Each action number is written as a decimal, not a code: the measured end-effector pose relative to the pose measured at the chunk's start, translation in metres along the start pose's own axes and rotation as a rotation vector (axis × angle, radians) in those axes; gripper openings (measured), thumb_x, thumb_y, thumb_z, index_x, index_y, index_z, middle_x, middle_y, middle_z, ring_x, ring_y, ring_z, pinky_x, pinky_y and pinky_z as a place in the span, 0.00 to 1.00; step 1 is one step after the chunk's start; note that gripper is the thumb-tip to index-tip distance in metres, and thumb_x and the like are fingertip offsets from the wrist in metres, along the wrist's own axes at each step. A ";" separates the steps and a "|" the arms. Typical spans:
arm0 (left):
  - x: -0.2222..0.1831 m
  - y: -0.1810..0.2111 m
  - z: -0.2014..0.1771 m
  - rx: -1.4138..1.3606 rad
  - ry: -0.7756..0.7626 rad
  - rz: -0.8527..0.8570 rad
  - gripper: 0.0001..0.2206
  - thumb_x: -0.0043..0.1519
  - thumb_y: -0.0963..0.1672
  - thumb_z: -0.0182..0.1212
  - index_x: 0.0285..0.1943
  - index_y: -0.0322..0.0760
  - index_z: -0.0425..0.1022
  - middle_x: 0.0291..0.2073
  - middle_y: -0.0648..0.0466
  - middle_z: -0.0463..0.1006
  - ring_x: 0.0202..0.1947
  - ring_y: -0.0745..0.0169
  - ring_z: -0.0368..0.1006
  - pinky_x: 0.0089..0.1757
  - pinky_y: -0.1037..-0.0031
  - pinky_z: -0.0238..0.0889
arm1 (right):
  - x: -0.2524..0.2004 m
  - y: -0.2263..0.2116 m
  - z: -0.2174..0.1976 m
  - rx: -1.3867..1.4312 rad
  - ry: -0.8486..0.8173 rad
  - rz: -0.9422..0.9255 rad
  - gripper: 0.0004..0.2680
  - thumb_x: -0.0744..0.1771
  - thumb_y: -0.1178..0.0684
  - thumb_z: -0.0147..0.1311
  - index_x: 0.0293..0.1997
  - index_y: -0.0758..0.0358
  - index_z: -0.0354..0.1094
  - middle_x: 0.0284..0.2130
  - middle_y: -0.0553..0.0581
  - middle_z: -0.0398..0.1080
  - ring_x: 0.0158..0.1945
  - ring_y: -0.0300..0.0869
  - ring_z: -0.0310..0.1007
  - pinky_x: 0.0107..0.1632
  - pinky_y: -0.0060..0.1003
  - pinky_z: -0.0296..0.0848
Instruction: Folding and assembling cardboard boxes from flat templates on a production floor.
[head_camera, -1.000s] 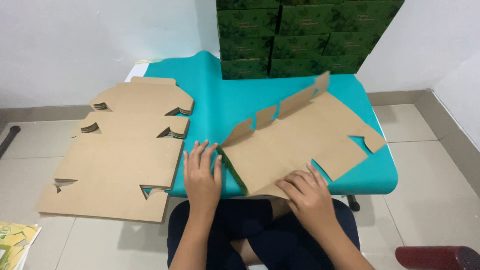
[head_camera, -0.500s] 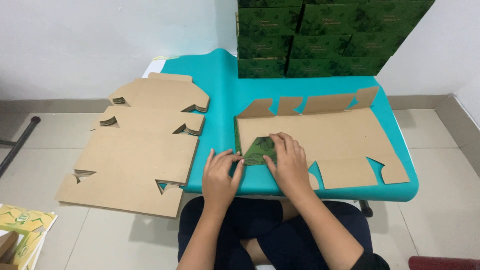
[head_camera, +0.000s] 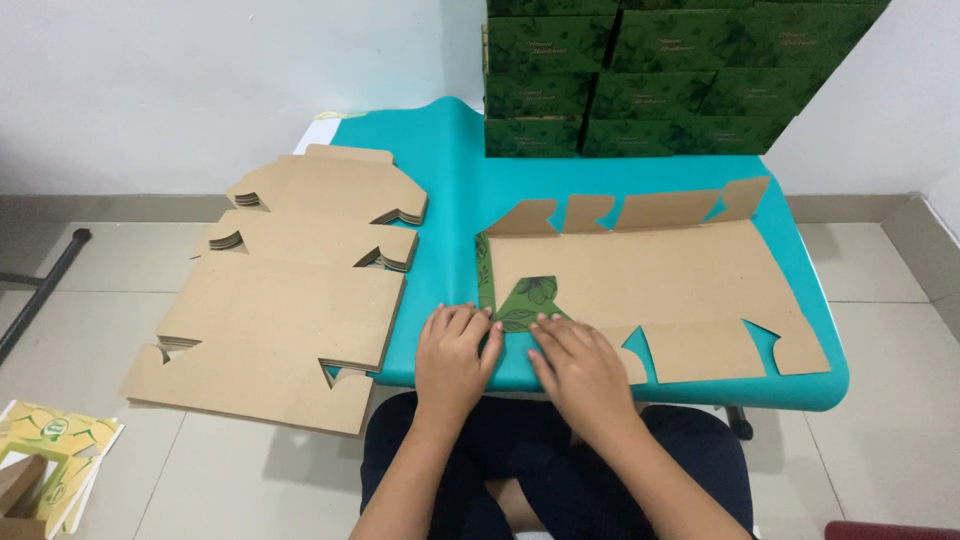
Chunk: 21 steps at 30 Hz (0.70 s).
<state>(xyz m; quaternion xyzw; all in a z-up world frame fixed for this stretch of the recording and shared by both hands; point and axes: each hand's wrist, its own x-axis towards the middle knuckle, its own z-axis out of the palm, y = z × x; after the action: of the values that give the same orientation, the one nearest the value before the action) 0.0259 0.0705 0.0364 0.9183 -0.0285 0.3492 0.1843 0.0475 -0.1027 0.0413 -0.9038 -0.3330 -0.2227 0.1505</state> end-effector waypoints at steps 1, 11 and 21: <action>0.000 -0.001 0.000 -0.001 0.000 -0.001 0.07 0.59 0.46 0.58 0.30 0.42 0.76 0.31 0.57 0.78 0.43 0.59 0.73 0.53 0.59 0.62 | -0.006 0.005 -0.004 -0.001 -0.002 0.000 0.11 0.66 0.48 0.49 0.49 0.57 0.70 0.45 0.52 0.72 0.54 0.43 0.68 0.56 0.41 0.63; -0.001 -0.002 0.002 0.012 -0.009 0.028 0.07 0.59 0.46 0.58 0.29 0.42 0.75 0.30 0.57 0.76 0.42 0.58 0.72 0.52 0.59 0.62 | -0.006 -0.009 0.003 -0.023 0.039 0.018 0.12 0.66 0.47 0.48 0.53 0.57 0.68 0.45 0.55 0.71 0.56 0.46 0.66 0.62 0.48 0.56; 0.007 0.017 -0.017 -0.031 0.019 -0.018 0.06 0.55 0.43 0.59 0.31 0.34 0.75 0.31 0.54 0.76 0.37 0.59 0.70 0.48 0.66 0.61 | -0.026 0.046 -0.033 0.062 -0.451 0.096 0.30 0.57 0.48 0.60 0.65 0.41 0.51 0.67 0.40 0.46 0.70 0.41 0.38 0.66 0.56 0.31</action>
<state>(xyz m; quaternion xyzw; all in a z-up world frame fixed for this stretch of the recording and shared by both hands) 0.0177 0.0611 0.0585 0.9122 -0.0240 0.3557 0.2019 0.0507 -0.1642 0.0513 -0.9405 -0.3214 0.0027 0.1102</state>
